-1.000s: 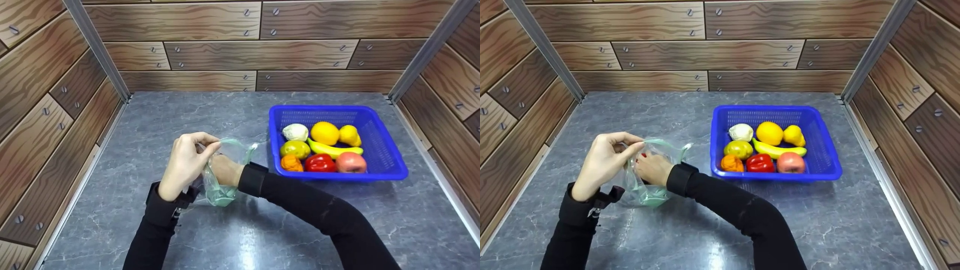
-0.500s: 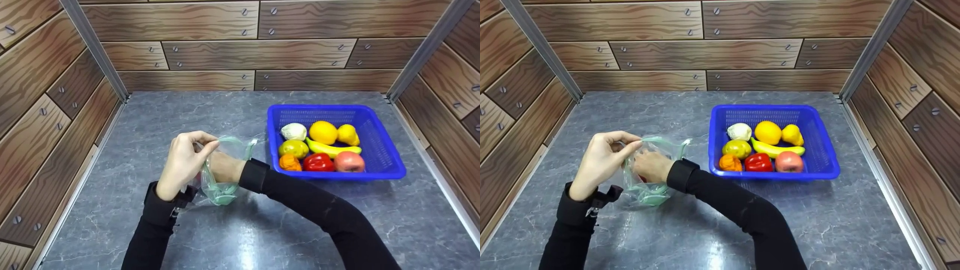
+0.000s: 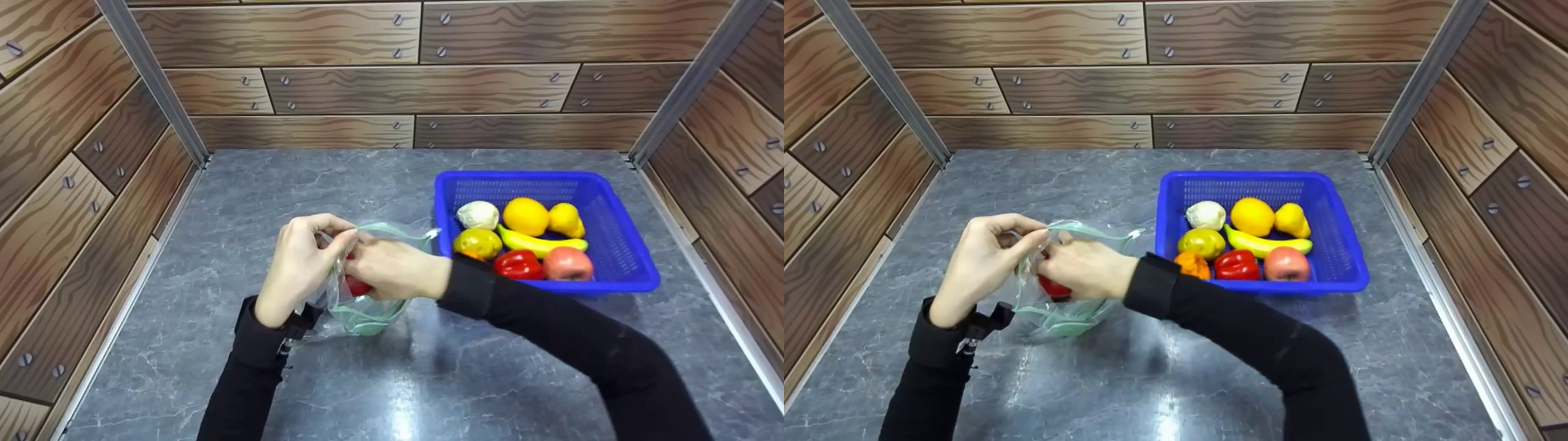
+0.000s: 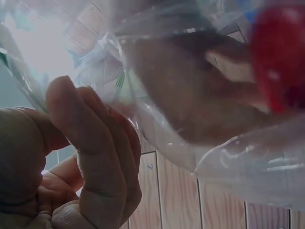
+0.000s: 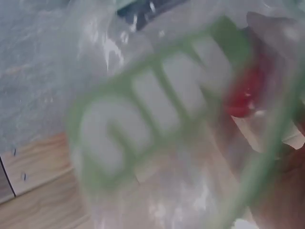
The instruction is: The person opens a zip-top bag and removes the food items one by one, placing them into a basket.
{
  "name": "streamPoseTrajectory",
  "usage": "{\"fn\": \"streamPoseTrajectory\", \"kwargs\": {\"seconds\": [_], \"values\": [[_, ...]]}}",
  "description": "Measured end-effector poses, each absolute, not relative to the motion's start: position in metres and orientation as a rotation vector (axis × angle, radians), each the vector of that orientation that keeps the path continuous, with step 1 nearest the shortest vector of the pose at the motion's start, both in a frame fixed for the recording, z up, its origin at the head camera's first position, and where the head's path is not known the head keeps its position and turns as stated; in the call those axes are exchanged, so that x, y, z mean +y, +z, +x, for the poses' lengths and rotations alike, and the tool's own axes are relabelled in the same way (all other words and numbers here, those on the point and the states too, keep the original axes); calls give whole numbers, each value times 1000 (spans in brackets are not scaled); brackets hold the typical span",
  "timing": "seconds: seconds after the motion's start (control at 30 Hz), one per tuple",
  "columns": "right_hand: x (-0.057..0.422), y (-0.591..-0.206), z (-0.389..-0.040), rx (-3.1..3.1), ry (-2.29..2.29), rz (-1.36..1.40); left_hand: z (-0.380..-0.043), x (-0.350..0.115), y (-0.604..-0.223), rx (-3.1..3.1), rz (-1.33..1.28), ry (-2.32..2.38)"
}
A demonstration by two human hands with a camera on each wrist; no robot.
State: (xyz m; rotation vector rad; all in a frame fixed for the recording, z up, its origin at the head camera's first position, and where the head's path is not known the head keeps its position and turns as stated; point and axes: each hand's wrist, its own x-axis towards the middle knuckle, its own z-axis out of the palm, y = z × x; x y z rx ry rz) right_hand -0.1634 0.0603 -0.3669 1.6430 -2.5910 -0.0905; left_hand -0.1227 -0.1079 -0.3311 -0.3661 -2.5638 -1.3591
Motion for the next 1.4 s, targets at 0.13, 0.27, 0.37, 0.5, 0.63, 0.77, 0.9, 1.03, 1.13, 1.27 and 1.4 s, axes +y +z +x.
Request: {"fn": "streamPoseTrajectory", "kwargs": {"seconds": [0.13,0.27,0.37,0.5,0.63,0.77,0.9,1.03,1.13,1.27,1.4], "values": [[81,-352,-155,-2538,-71,1631,-123,-108,-330,-2561,-367,-1359],[101,-343,-147,-2532,25,1603,-123,-107,-330,-2554,-368,-1343],[118,-338,-142,-2536,132,1585,-123,-106,-330,-2555,-376,-1338],[145,-333,-139,-2492,361,1587,-123,-106,-331,-2554,-379,-1339],[175,-330,-141,-2463,633,1540,-123,-106,-331,-2549,-375,-1342],[203,-330,-143,-2481,739,1430,-123,-107,-331,-2546,-371,-1339],[234,-333,-148,-2501,729,1325,-123,-107,-330,-2547,-377,-1334],[269,-340,-163,-2587,678,1199,-123,-107,-330,-2543,-377,-1330],[294,-348,-178,-2672,627,1102,-122,-106,-331,-2545,-377,-1330],[323,-361,-195,-2755,571,994,-122,-105,-332,-2552,-378,-1333],[344,-373,-211,-2834,515,872,-122,-105,-333,-2552,-372,-1332]]}}
